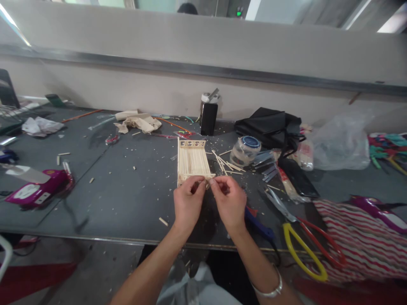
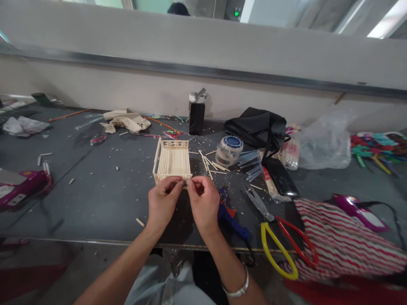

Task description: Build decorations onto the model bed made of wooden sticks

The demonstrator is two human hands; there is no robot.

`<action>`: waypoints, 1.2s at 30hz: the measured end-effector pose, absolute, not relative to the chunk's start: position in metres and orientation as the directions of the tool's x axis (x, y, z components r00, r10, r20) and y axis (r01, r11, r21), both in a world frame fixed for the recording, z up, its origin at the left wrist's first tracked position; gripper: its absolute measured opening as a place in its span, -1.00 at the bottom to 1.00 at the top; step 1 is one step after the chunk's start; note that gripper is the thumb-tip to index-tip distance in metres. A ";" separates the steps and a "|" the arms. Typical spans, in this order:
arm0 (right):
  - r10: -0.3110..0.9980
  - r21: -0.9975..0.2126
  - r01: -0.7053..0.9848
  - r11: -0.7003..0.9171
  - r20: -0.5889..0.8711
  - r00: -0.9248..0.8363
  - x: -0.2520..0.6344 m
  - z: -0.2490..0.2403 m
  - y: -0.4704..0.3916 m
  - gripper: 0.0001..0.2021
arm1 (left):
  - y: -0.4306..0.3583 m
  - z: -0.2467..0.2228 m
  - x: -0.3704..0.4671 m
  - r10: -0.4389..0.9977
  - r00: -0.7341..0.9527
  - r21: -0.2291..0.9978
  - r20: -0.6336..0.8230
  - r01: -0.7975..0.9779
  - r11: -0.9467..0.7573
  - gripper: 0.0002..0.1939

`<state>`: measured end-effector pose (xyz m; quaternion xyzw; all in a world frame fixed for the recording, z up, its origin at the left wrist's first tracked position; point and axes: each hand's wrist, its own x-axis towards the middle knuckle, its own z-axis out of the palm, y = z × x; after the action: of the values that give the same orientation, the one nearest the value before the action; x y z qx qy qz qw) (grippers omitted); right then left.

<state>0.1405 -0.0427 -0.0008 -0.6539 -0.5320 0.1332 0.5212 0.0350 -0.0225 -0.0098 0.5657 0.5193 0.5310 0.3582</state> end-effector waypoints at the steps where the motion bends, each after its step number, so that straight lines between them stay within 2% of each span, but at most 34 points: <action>1: 0.837 -0.826 0.553 0.109 0.376 0.397 0.141 -0.001 -0.043 -0.84 | -0.023 -0.010 0.035 0.969 -0.103 0.958 0.227 0.203 -0.203 -0.89; 13: 0.859 -0.835 0.541 0.104 0.349 0.374 0.144 0.004 -0.044 -0.91 | -0.024 -0.009 0.034 0.973 -0.098 0.959 0.208 0.214 -0.183 -0.87; 20: 0.866 -0.847 0.519 0.111 0.339 0.368 0.145 0.009 -0.051 -0.90 | -0.029 -0.003 0.032 0.981 -0.060 0.980 0.182 0.095 -0.176 -0.89; 22: 0.887 -0.873 0.474 0.117 0.306 0.345 0.147 0.014 -0.058 -0.89 | -0.033 0.002 0.029 0.992 0.000 0.992 0.126 -0.014 -0.125 -0.88; 25: 0.933 -0.908 0.405 0.106 0.231 0.275 0.152 0.023 -0.071 -0.88 | -0.043 0.008 0.023 0.989 0.141 0.973 -0.039 -0.222 0.070 -0.83; 27: 0.951 -0.923 0.373 0.096 0.196 0.241 0.155 0.029 -0.081 -0.86 | -0.049 0.013 0.018 0.966 0.220 0.937 -0.132 -0.291 0.194 -0.80; 31: 0.960 -0.949 0.301 0.097 0.170 0.225 0.156 0.039 -0.097 -0.87 | -0.061 0.017 0.011 0.935 0.287 0.910 -0.210 -0.293 0.294 -0.78; 36: 0.971 -0.953 0.285 0.099 0.155 0.182 0.154 0.042 -0.107 -0.89 | -0.071 0.019 0.007 0.925 0.307 0.928 -0.223 -0.224 0.298 -0.78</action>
<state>0.1537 -0.1069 0.0417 -0.5791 -0.5422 0.3392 0.5056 0.0073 -0.0712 0.0189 0.4216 0.4160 0.4162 0.6899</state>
